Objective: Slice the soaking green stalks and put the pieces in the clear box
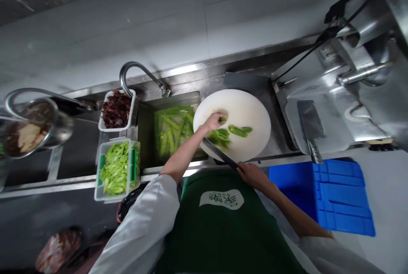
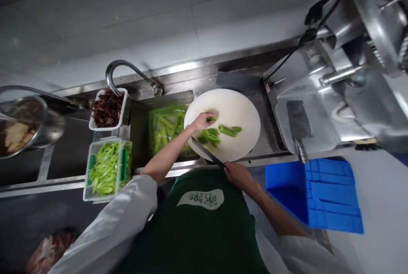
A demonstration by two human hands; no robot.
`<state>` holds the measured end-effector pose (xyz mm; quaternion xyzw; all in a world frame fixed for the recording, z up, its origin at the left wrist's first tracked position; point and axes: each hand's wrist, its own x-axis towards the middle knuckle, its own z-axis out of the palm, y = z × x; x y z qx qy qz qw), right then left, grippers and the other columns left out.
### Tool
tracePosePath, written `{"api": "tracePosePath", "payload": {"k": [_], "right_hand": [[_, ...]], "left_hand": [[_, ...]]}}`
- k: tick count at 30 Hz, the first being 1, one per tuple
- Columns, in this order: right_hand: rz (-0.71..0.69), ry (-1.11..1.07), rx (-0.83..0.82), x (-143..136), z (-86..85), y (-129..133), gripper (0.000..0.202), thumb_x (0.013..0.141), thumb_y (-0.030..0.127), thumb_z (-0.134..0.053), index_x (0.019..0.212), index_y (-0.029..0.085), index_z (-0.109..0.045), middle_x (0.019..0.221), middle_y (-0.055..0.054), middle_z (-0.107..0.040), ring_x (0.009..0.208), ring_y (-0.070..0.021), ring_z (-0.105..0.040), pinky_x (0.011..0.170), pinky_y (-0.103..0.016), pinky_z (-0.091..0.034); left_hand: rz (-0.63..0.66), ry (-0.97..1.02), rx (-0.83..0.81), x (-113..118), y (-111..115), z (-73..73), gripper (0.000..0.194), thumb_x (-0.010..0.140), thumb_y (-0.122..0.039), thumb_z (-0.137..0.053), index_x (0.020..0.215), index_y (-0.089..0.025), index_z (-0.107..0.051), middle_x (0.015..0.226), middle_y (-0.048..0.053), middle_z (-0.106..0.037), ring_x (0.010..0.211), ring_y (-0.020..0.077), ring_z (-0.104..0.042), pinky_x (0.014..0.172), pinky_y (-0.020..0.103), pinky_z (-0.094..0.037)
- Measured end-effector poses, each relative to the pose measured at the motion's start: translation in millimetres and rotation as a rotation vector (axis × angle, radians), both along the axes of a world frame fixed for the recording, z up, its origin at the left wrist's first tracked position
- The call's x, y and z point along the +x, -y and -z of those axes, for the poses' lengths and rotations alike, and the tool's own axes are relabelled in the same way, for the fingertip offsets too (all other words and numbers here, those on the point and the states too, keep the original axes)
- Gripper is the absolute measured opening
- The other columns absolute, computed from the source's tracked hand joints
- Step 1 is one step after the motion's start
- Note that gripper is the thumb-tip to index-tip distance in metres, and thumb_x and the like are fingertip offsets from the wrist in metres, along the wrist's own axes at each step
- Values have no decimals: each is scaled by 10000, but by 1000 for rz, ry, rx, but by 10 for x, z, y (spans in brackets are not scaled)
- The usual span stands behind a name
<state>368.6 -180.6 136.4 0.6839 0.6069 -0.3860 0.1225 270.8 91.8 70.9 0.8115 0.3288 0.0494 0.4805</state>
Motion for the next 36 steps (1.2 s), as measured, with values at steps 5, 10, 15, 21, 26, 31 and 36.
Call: {"api": "tracePosePath", "payload": {"k": [5, 10, 15, 21, 26, 31, 36], "right_hand": [[97, 46, 19, 66, 2, 15, 248, 998, 292, -359, 1016, 160, -569, 924, -99, -713, 882, -198, -657, 685, -258, -332], [121, 106, 37, 44, -34, -1, 257, 1001, 282, -339, 1020, 148, -558, 920, -113, -720, 867, -202, -666, 689, -268, -332], [13, 117, 10, -3, -46, -36, 288, 1008, 296, -299, 1030, 159, -552, 884, -94, -720, 836, -200, -679, 666, -267, -338], [-50, 157, -27, -21, -135, -74, 304, 1012, 278, -266, 1053, 147, -537, 895, -110, -719, 853, -228, -693, 675, -283, -368], [-38, 169, -46, -140, -300, -33, 292, 1010, 255, -258, 1050, 153, -529, 881, -123, -712, 835, -242, -697, 673, -295, -396], [-31, 148, -74, -228, -196, -81, 272, 995, 186, -275, 1067, 127, -530, 894, -140, -705, 854, -229, -695, 674, -279, -397], [-7, 149, -39, -239, -180, -83, 293, 1008, 250, -261, 1053, 140, -530, 865, -129, -700, 860, -230, -693, 699, -285, -404]], "left_hand": [[-548, 354, -57, -656, -74, 71, 355, 768, -382, -740, 1018, -141, -663, 606, -39, -522, 523, 78, -467, 513, 197, -428], [-785, 353, -198, -1018, 582, 358, 421, 725, -442, -778, 941, -111, -634, 649, -17, -551, 511, 71, -515, 454, 170, -436], [-844, 269, 65, -904, 1205, 501, 279, 815, -302, -710, 1024, -133, -634, 1012, 66, -553, 553, 49, -554, 557, 226, -532], [-494, 203, 400, -937, 1215, 456, 194, 946, -257, -493, 898, -171, -660, 929, 59, -543, 853, 162, -582, 817, 310, -532], [-362, 95, 423, -926, 1136, 421, 278, 962, -233, -411, 864, -180, -666, 886, 57, -554, 854, 183, -533, 811, 313, -507], [-353, 126, 351, -940, 1120, 397, 258, 947, -209, -419, 905, -195, -673, 893, 49, -567, 852, 181, -538, 811, 296, -498], [-339, 143, 324, -965, 1101, 405, 257, 937, -187, -427, 916, -197, -684, 900, 51, -582, 866, 190, -548, 828, 313, -503]]}}
